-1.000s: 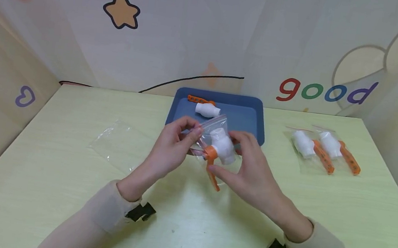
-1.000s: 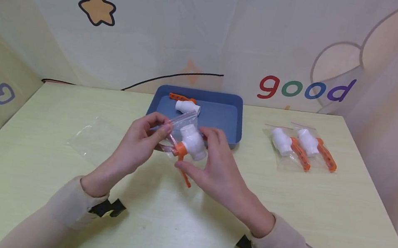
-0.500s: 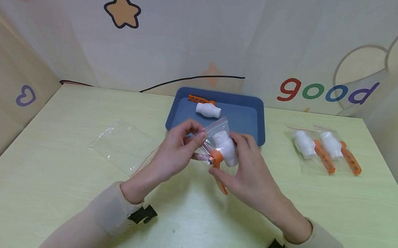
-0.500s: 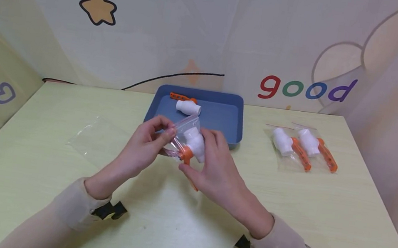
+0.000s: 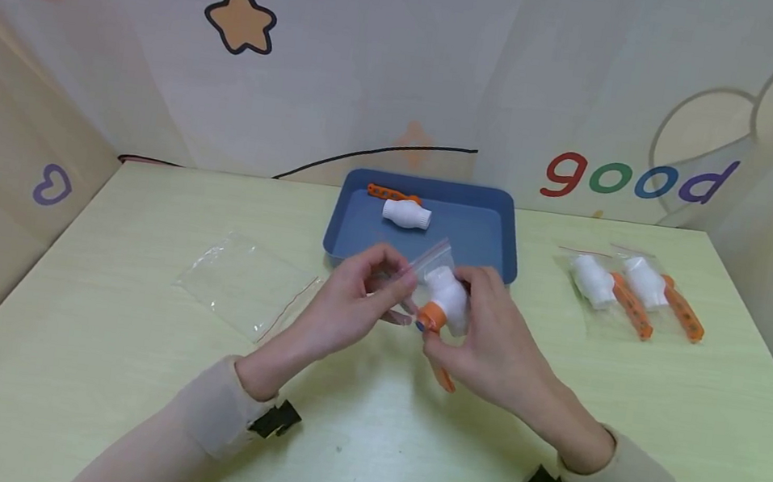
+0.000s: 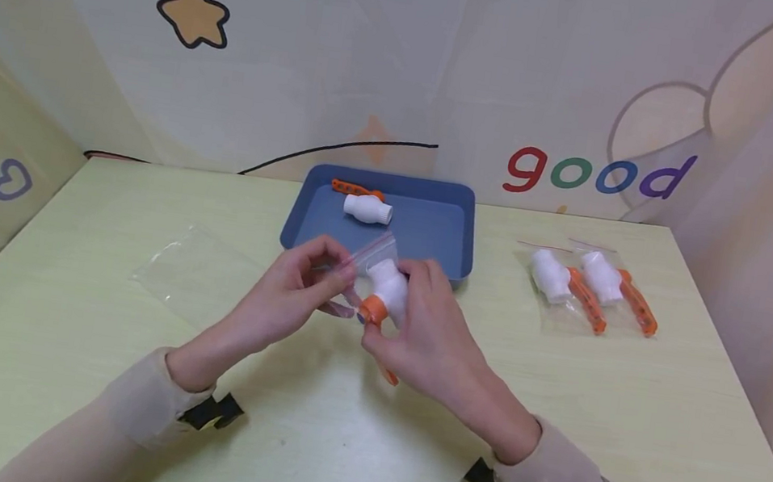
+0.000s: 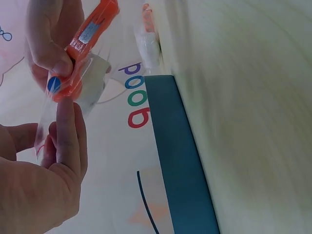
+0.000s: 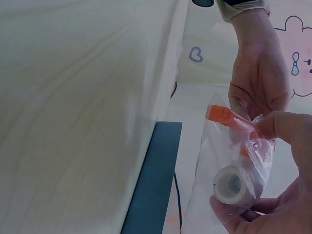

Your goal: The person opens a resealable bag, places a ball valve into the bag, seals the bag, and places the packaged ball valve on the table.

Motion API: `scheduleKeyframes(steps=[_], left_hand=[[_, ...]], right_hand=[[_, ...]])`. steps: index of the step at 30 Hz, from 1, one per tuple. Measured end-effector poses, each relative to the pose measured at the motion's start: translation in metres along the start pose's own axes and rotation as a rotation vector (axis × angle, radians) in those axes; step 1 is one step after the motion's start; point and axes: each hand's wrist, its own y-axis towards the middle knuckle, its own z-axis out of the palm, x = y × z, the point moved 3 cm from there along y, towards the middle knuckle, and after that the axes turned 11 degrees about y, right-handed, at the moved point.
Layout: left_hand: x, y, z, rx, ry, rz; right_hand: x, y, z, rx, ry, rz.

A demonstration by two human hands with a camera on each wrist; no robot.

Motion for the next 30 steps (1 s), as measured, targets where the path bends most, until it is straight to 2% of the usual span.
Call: scheduleKeyframes(steps=[8,18,26,30], left_hand=[[0.003,-0.004,0.000,0.049,0.109,-0.012],[0.007,-0.006,-0.002,0.070,0.266,0.002],[0.011,-0.007,-0.005,0.093,0.393,0.023],[0.013,-0.007,-0.006,0.127,0.468,0.022]], right_hand=[[-0.006,-0.002,-0.011,0.031,-0.022,0.076],[-0.018,-0.007,-0.026,0.070,-0.082,0.198],[-0.029,-0.014,-0.043,0.065,-0.146,0.222],[-0.034,-0.019,-0.052,0.078,-0.163,0.240]])
